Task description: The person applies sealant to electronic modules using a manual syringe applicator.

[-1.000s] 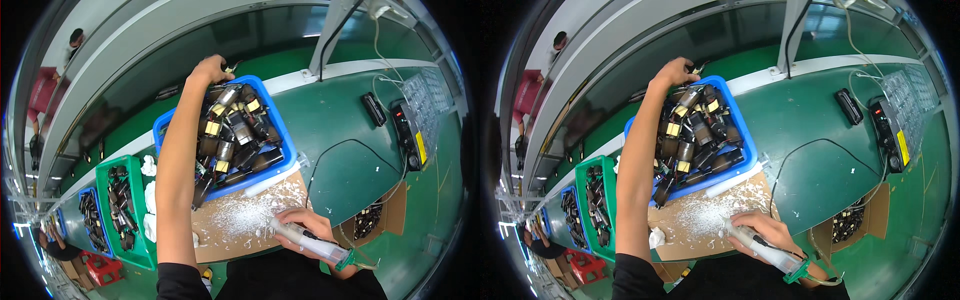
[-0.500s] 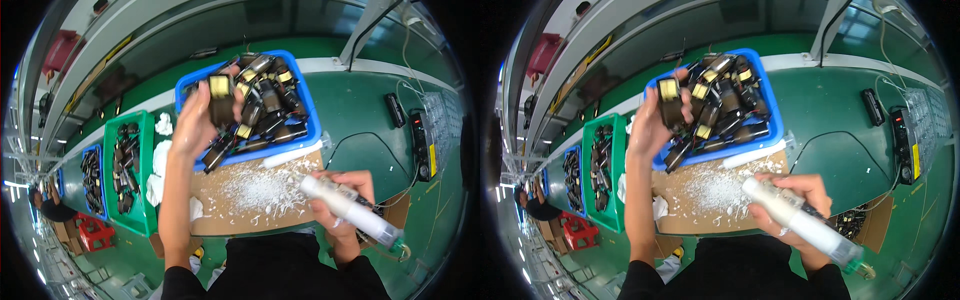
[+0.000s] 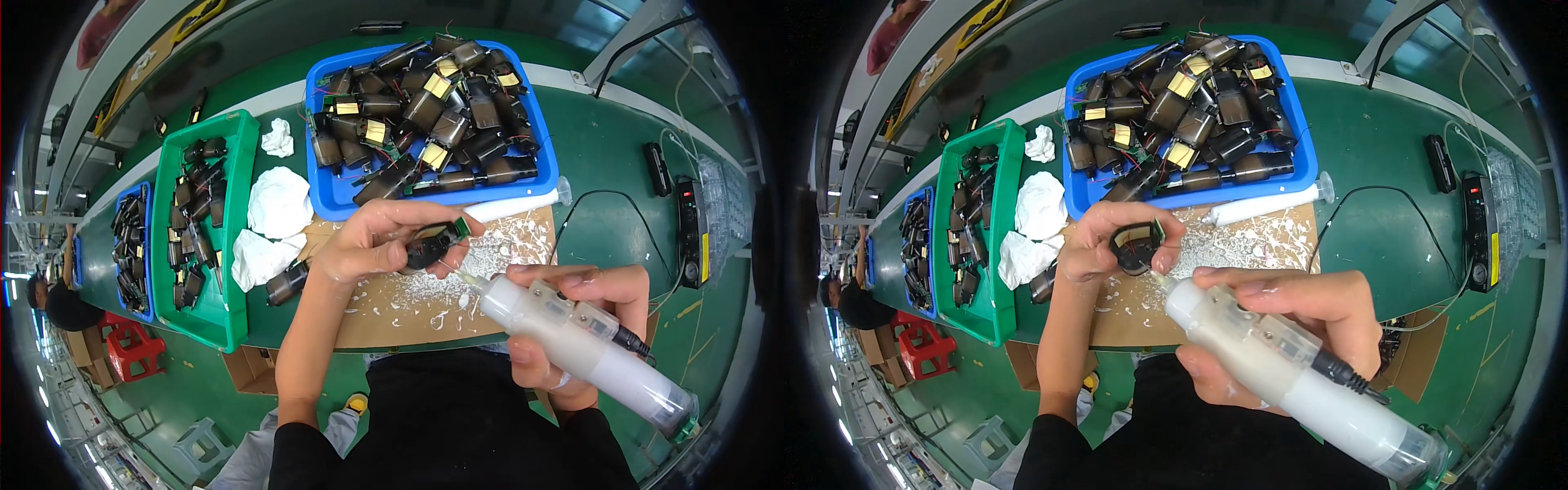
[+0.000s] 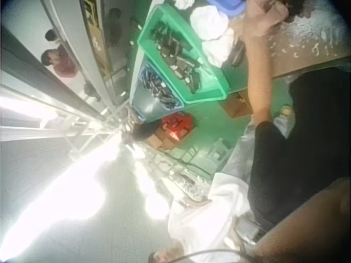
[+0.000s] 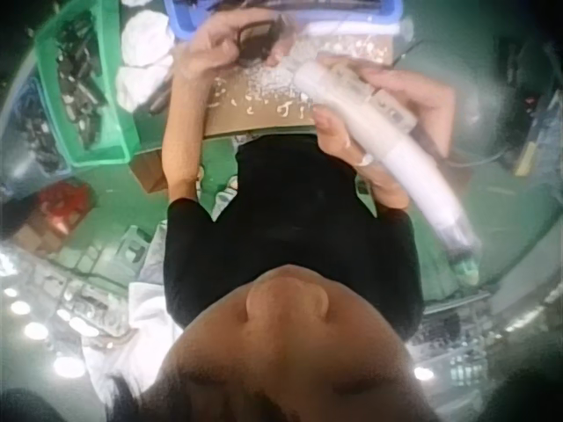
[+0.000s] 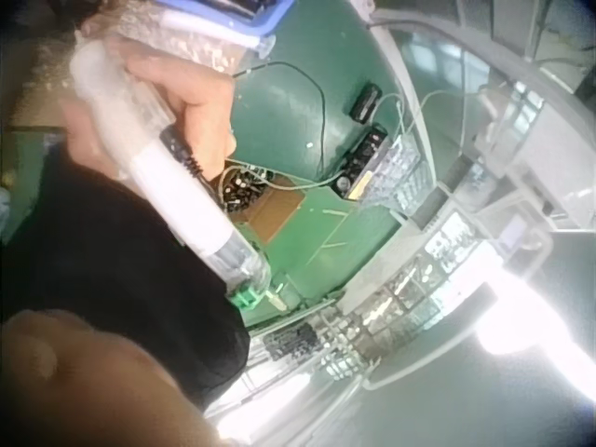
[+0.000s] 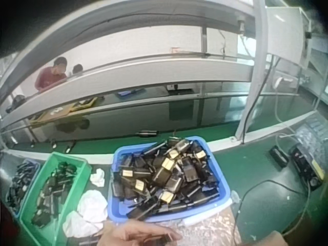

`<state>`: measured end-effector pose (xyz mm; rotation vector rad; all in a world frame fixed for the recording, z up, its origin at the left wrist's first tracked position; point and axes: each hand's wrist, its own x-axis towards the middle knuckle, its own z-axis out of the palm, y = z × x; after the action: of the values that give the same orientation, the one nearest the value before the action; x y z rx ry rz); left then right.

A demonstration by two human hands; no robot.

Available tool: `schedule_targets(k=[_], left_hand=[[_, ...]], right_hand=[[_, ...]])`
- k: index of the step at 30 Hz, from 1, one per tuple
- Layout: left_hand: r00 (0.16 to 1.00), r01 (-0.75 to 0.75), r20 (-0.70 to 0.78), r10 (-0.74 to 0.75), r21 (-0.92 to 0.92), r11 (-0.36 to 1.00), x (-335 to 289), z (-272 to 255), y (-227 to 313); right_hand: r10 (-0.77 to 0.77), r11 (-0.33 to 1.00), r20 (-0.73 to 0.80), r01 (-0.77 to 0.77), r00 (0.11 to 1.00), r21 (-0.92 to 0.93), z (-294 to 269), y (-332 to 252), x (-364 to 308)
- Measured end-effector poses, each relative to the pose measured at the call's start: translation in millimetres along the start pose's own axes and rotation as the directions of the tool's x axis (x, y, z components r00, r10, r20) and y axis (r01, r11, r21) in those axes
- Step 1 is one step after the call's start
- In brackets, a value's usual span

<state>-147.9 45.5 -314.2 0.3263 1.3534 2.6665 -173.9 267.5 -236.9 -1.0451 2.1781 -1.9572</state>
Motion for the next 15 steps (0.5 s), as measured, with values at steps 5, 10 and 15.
schedule_targets(k=[5, 10, 15], left_hand=[[1.000, -0.005, 0.023, 0.005, 0.016, 1.000, -7.2, -5.6, 1.3], [0.998, -0.015, 0.066, 0.013, 0.025, 1.000, -5.8, -4.7, 2.9], [0.997, 0.045, 0.057, -0.047, 0.044, 0.998, -3.9, -1.1, 7.7]], right_hand=[[-0.020, 1.000, 0.062, 0.020, 0.998, -0.006, 11.6, 4.8, 2.0], [-0.055, 0.998, 0.075, 0.055, 0.996, 0.011, 14.6, 6.1, 4.9], [-0.010, 1.000, 0.063, 0.011, 0.998, -0.020, 15.4, 5.9, 4.1]])
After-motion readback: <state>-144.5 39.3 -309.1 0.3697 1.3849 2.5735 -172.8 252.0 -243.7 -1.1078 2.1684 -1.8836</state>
